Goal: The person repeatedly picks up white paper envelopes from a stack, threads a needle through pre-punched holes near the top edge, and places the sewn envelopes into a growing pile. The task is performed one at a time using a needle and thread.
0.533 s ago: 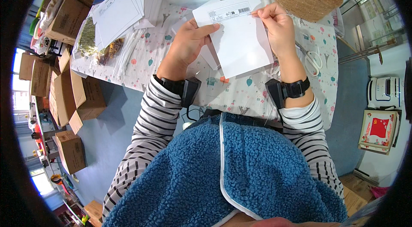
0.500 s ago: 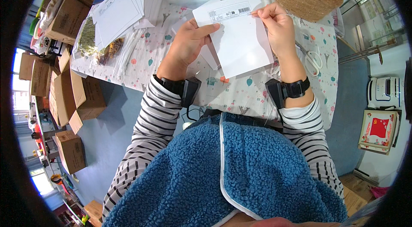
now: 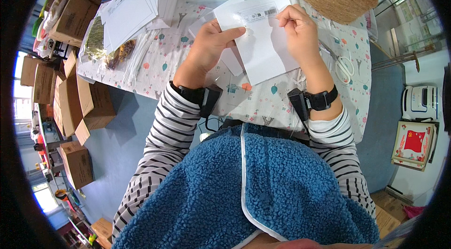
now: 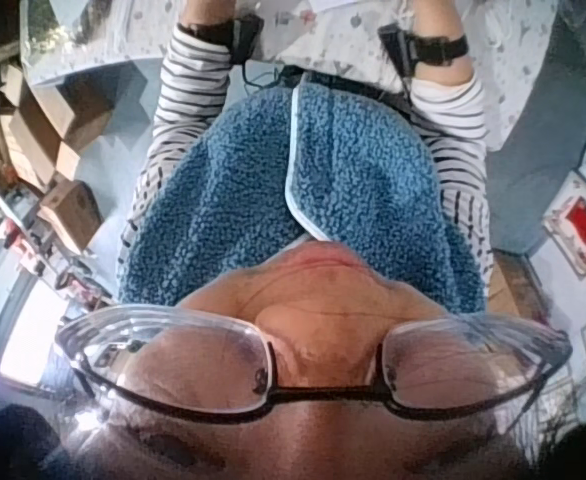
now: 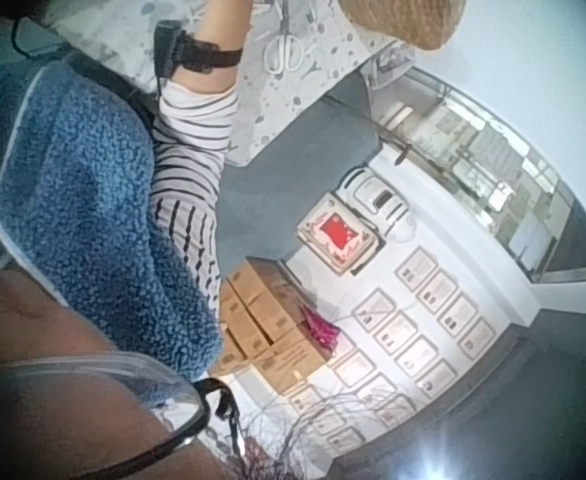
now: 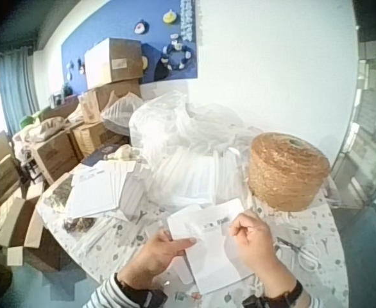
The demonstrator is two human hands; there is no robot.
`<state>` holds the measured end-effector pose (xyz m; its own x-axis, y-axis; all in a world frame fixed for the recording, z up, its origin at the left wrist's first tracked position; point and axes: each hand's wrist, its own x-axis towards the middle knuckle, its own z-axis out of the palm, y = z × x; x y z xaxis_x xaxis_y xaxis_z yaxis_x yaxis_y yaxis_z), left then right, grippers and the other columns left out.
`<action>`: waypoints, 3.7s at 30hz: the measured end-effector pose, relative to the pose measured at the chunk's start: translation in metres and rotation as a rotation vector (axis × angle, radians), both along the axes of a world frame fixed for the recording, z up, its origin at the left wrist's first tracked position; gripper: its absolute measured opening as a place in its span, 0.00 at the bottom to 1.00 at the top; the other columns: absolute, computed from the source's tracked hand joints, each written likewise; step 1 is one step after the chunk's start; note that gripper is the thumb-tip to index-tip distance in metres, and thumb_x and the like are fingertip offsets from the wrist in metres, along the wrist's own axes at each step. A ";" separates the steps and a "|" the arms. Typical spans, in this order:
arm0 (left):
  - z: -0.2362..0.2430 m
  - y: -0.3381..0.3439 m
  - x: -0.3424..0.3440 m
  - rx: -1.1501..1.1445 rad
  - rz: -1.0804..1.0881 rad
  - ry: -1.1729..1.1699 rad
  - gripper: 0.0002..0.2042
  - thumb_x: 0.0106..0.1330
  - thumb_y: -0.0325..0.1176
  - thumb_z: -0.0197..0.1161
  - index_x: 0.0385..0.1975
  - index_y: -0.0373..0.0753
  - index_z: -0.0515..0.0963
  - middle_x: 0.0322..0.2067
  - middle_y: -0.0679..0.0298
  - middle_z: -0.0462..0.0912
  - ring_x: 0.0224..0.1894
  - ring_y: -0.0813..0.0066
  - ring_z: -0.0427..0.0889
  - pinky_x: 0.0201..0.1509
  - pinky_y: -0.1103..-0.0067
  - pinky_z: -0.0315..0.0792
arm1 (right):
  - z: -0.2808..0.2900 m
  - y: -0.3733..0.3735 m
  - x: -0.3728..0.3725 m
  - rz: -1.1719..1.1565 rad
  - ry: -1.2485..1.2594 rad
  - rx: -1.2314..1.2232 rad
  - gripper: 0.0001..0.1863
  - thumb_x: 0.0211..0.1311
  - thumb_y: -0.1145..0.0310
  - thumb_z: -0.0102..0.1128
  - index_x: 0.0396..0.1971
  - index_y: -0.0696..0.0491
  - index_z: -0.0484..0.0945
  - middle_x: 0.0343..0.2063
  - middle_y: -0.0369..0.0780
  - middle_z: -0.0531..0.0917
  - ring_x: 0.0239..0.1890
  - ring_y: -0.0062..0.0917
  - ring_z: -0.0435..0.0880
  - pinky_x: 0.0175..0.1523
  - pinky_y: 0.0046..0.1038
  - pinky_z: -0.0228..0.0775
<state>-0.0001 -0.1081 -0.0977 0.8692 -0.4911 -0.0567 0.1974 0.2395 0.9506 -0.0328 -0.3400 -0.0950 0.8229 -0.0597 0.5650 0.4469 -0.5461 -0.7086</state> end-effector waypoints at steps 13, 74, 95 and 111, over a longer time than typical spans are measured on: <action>0.000 0.002 -0.005 -0.167 0.052 0.112 0.22 0.69 0.29 0.64 0.60 0.26 0.71 0.54 0.52 0.81 0.53 0.59 0.82 0.58 0.70 0.77 | -0.008 0.006 0.004 0.233 0.122 0.560 0.09 0.69 0.80 0.52 0.28 0.54 0.76 0.33 0.36 0.84 0.44 0.22 0.84 0.55 0.26 0.75; 0.014 -0.003 -0.006 -0.293 -0.113 0.128 0.27 0.63 0.18 0.58 0.65 0.30 0.69 0.58 0.54 0.79 0.59 0.65 0.79 0.63 0.72 0.74 | -0.002 0.019 -0.004 0.271 0.096 0.647 0.07 0.68 0.80 0.57 0.30 0.54 0.75 0.39 0.38 0.83 0.47 0.20 0.80 0.58 0.24 0.69; 0.012 -0.001 -0.005 -0.305 -0.134 -0.004 0.28 0.58 0.20 0.61 0.62 0.30 0.71 0.56 0.54 0.80 0.59 0.67 0.78 0.66 0.73 0.67 | 0.003 0.009 -0.003 0.258 -0.034 0.745 0.07 0.65 0.85 0.56 0.31 0.55 0.74 0.39 0.42 0.84 0.49 0.27 0.81 0.62 0.30 0.67; 0.024 0.003 -0.012 0.227 -0.240 -0.141 0.19 0.65 0.33 0.69 0.51 0.27 0.79 0.41 0.59 0.87 0.38 0.76 0.84 0.42 0.81 0.79 | 0.002 -0.014 0.004 0.101 -0.170 0.865 0.07 0.64 0.83 0.60 0.32 0.55 0.74 0.36 0.41 0.84 0.48 0.29 0.82 0.65 0.32 0.66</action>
<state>-0.0121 -0.1048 -0.0740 0.7380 -0.6706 -0.0757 0.0853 -0.0186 0.9962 -0.0287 -0.3539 -0.0934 0.7566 -0.4538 0.4708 0.6007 0.1979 -0.7746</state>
